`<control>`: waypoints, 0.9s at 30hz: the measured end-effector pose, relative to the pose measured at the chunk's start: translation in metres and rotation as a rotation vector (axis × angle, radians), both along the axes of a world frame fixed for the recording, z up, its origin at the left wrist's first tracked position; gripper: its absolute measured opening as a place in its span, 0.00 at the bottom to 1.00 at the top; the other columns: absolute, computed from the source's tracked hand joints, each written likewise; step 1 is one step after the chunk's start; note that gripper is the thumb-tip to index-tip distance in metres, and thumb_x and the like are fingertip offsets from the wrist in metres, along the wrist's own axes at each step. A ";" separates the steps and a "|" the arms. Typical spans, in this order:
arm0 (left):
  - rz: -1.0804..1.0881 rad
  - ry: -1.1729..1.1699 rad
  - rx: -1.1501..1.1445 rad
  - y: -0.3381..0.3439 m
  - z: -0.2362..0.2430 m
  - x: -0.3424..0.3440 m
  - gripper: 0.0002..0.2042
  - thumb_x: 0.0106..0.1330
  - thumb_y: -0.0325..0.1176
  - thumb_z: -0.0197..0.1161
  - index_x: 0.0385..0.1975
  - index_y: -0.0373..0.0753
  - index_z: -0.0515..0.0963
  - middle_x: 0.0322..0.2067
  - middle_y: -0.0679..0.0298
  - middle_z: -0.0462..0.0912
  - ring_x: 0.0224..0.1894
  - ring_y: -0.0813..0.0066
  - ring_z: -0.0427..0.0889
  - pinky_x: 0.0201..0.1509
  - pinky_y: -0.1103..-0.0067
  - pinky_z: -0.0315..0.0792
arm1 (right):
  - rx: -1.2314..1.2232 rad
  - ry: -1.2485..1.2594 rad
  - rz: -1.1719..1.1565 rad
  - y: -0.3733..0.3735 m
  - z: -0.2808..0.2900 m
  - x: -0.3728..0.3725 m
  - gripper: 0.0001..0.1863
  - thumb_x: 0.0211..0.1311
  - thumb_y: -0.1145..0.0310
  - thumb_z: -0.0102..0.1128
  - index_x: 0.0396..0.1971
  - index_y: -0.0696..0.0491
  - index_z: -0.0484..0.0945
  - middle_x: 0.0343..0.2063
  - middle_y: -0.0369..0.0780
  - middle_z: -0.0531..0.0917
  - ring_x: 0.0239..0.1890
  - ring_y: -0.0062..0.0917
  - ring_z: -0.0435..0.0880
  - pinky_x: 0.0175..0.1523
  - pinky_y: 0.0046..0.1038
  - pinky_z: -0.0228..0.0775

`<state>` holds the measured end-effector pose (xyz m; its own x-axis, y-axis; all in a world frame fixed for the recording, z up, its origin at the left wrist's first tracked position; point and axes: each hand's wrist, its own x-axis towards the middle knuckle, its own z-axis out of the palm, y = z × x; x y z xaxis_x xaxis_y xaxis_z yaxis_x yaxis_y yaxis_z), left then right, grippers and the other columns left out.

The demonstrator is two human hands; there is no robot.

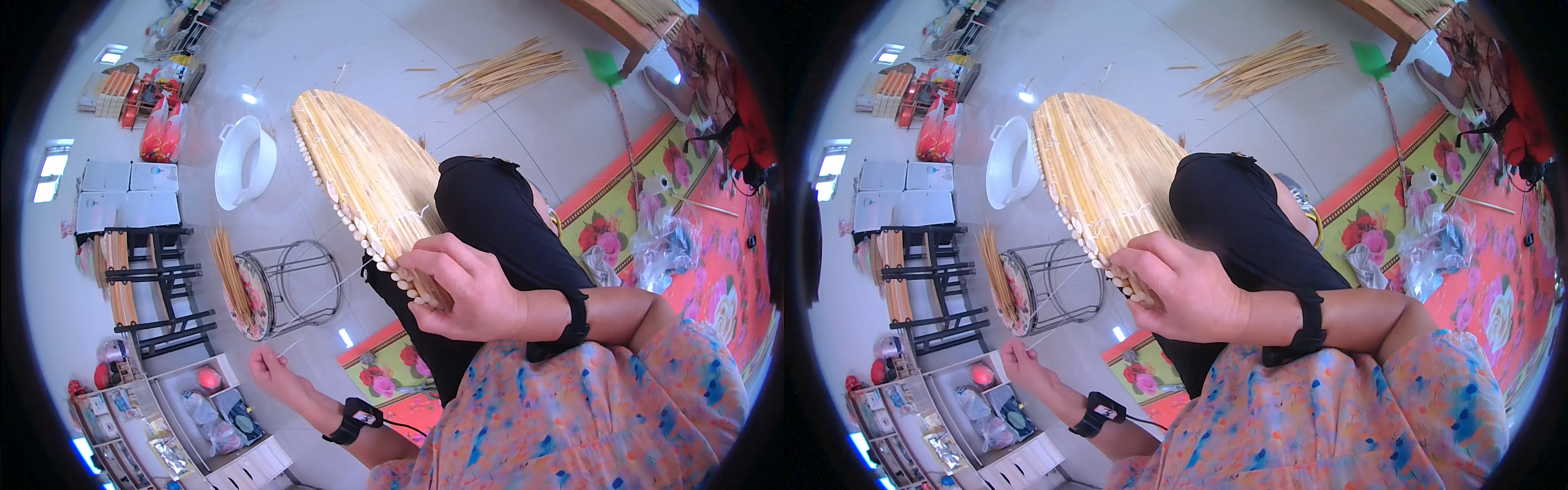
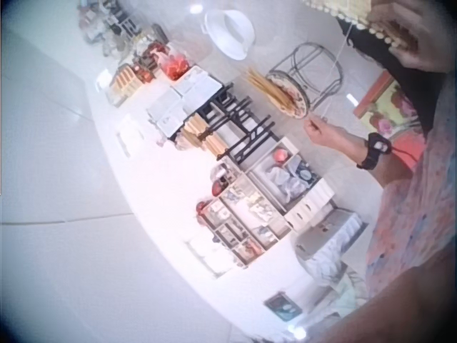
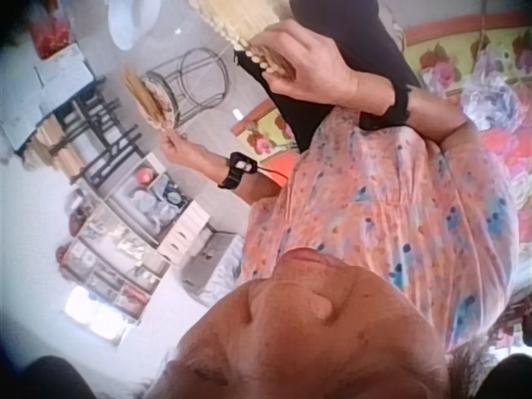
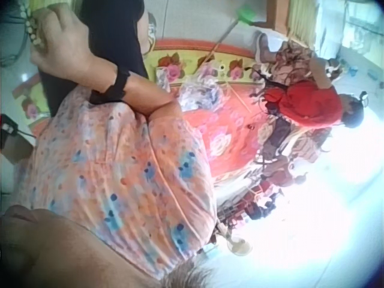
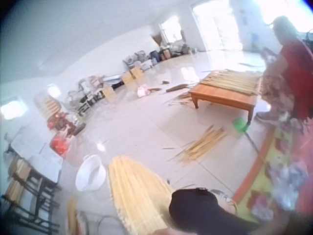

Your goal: The person weaves thin wooden strips into a circular fan shape using a needle and thread, then uses a tool to cut off the excess ends of the strips along the border.

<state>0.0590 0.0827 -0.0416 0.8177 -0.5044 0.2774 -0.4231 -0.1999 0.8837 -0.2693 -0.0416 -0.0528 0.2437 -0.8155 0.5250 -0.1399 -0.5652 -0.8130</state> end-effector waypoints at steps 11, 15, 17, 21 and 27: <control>-0.688 0.422 -0.025 -0.087 0.022 -0.158 0.04 0.68 0.22 0.55 0.39 0.31 0.72 0.45 0.52 0.80 0.27 0.76 0.80 0.34 0.82 0.75 | -0.003 -0.004 0.007 -0.001 -0.003 0.002 0.28 0.41 0.71 0.69 0.48 0.52 0.75 0.42 0.41 0.77 0.38 0.35 0.83 0.37 0.30 0.79; -0.742 0.374 -0.015 -0.103 0.023 -0.171 0.04 0.68 0.22 0.55 0.39 0.30 0.72 0.42 0.55 0.80 0.27 0.77 0.79 0.35 0.83 0.74 | 0.016 -0.008 0.028 -0.002 -0.003 0.001 0.28 0.42 0.71 0.68 0.49 0.52 0.74 0.42 0.42 0.77 0.38 0.35 0.83 0.37 0.30 0.79; -0.788 0.359 0.182 -0.098 0.028 -0.163 0.04 0.67 0.22 0.56 0.39 0.31 0.73 0.37 0.59 0.79 0.31 0.77 0.79 0.36 0.85 0.72 | 0.008 -0.028 0.030 -0.003 -0.004 0.001 0.28 0.42 0.71 0.68 0.49 0.52 0.74 0.42 0.42 0.77 0.38 0.35 0.83 0.37 0.30 0.79; -0.878 0.405 0.189 -0.085 0.022 -0.126 0.06 0.67 0.28 0.60 0.39 0.33 0.74 0.38 0.60 0.77 0.39 0.75 0.78 0.44 0.79 0.72 | 0.003 -0.048 0.061 -0.004 -0.006 0.001 0.28 0.42 0.70 0.68 0.50 0.53 0.73 0.42 0.42 0.76 0.38 0.35 0.83 0.37 0.30 0.79; -0.872 1.054 -0.808 -0.065 0.028 -0.100 0.07 0.69 0.36 0.58 0.38 0.39 0.73 0.39 0.64 0.72 0.38 0.73 0.75 0.49 0.70 0.70 | -0.014 -0.095 0.077 -0.006 -0.011 0.003 0.27 0.43 0.70 0.69 0.48 0.54 0.74 0.40 0.42 0.76 0.37 0.33 0.82 0.35 0.28 0.78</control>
